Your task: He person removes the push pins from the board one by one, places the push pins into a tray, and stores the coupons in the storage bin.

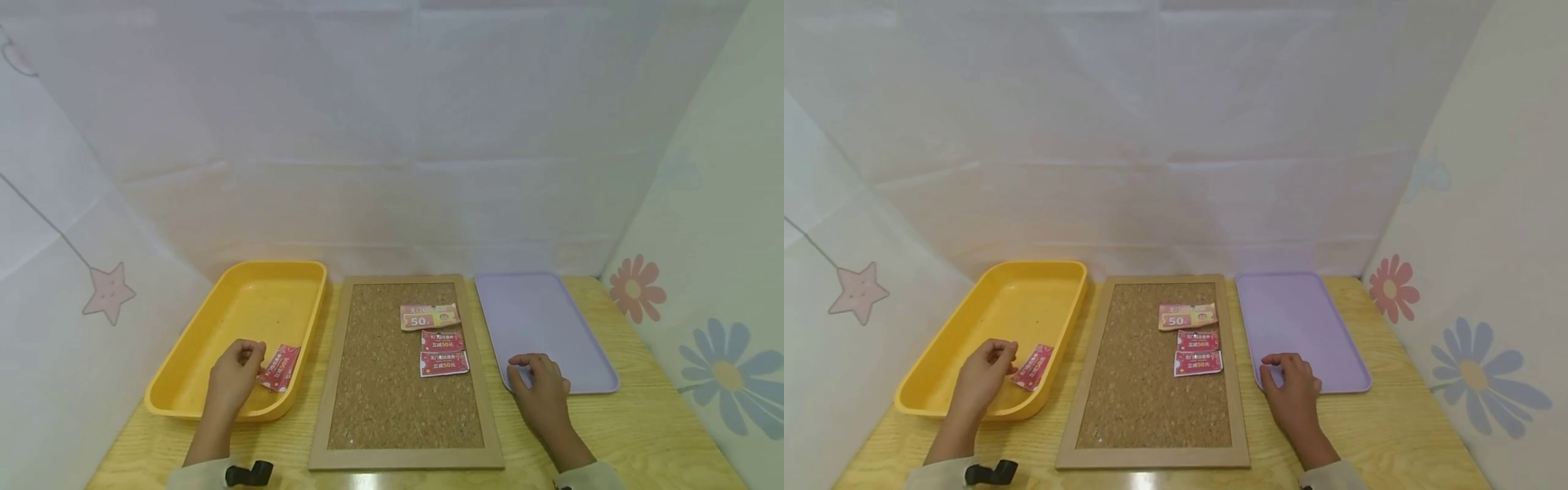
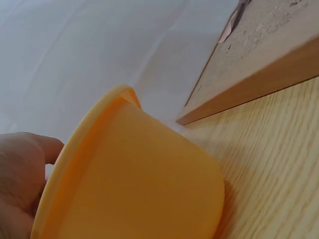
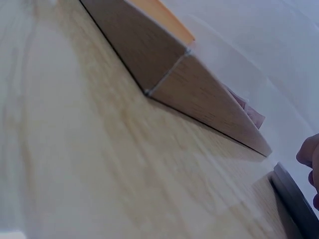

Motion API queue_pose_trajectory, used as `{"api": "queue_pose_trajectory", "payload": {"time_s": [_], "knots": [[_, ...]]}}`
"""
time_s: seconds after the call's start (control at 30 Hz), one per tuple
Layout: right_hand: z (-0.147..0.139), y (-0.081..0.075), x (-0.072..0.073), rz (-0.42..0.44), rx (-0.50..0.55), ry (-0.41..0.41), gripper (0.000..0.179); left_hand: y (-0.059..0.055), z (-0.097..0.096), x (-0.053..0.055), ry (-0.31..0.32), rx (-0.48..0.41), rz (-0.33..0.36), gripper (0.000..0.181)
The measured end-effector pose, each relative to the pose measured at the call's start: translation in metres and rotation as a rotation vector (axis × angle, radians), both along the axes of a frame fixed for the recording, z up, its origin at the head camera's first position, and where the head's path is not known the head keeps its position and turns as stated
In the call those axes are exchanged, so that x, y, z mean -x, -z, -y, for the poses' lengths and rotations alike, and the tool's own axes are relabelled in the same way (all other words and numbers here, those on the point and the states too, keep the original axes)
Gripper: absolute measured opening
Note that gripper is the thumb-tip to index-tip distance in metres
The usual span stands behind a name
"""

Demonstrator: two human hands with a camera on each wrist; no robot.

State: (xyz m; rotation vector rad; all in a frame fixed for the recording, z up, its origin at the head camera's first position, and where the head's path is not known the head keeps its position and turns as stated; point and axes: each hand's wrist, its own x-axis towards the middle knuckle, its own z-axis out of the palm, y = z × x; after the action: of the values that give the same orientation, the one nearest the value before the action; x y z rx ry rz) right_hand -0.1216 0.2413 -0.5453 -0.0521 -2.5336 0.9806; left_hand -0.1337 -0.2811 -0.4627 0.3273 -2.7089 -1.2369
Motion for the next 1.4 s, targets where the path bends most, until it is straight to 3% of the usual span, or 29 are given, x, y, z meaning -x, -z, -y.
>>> {"api": "queue_pose_trajectory", "payload": {"time_s": [0.13,0.27,0.53,0.73,1.07,1.2,1.4], "knots": [[0.001,-0.001,0.000,-0.033,0.021,-0.024,0.007,-0.002,-0.004,-0.003,0.006,-0.029,-0.071,0.047],[0.002,-0.002,0.000,-0.051,0.025,-0.029,0.008,-0.007,-0.013,-0.005,0.059,-0.076,-0.146,0.041],[0.005,-0.001,0.001,-0.111,0.085,-0.075,0.013,-0.021,-0.063,-0.009,0.272,-0.121,-0.214,0.025],[0.021,-0.008,0.008,-0.178,0.118,-0.152,0.016,-0.016,-0.111,-0.012,0.424,-0.171,-0.194,0.017],[0.056,-0.015,0.019,-0.169,0.180,-0.298,0.024,-0.004,-0.166,-0.006,0.403,-0.130,-0.204,0.010],[0.062,-0.013,0.025,-0.169,0.162,-0.316,0.027,0.000,-0.178,0.000,0.420,-0.084,-0.208,0.014],[0.070,-0.015,0.031,-0.161,0.144,-0.349,0.033,0.005,-0.188,0.012,0.464,-0.051,-0.138,0.026]]}}
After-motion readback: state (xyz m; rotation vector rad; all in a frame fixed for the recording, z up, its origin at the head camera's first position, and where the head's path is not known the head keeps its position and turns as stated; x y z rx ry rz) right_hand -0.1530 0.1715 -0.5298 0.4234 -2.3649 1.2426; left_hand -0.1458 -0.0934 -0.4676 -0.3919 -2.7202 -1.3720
